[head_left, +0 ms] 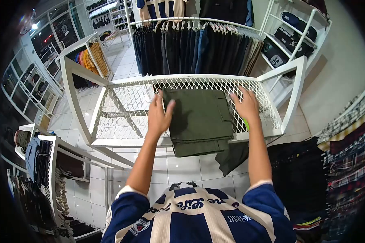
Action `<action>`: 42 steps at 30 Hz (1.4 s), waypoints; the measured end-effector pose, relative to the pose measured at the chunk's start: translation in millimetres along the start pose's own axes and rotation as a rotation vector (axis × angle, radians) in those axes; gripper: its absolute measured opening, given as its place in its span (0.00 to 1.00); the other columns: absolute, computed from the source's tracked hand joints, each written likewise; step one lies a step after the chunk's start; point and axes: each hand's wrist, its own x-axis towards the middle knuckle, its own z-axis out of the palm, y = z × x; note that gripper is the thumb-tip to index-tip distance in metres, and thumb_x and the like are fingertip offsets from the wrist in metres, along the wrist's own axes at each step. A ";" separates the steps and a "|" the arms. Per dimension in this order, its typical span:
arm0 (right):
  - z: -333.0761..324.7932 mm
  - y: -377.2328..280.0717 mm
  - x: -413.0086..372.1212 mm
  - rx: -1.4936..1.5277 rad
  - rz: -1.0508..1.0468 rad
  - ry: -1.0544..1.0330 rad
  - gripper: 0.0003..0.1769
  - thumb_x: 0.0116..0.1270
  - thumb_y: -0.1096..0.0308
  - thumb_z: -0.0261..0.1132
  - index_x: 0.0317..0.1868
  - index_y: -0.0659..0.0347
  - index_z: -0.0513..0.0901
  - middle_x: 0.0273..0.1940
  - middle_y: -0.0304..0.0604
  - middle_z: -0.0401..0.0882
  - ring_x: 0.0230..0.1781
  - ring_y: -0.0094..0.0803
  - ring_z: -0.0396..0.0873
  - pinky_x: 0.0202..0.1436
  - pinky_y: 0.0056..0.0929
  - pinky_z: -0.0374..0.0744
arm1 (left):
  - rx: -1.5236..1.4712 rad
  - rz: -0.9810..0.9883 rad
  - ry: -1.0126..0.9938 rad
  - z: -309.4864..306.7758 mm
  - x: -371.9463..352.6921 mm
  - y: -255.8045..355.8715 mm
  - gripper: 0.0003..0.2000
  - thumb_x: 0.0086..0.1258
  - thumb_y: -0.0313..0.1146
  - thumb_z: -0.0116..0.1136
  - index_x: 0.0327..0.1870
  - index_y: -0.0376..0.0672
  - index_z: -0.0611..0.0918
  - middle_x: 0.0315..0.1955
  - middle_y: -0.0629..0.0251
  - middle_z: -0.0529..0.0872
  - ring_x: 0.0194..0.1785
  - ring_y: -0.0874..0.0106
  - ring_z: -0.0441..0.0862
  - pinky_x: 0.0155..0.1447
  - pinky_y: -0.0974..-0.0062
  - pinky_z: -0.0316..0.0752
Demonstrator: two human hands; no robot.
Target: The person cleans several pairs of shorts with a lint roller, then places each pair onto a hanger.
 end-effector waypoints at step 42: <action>108.1 -130.6 -59.8 0.286 -0.642 -0.099 0.27 0.66 0.62 0.72 0.65 0.54 0.84 0.54 0.57 0.78 0.54 0.54 0.76 0.61 0.48 0.75 | 0.293 0.206 -0.261 -17.7 -77.3 12.9 0.34 0.70 0.44 0.48 0.77 0.36 0.68 0.76 0.52 0.69 0.78 0.46 0.63 0.81 0.39 0.51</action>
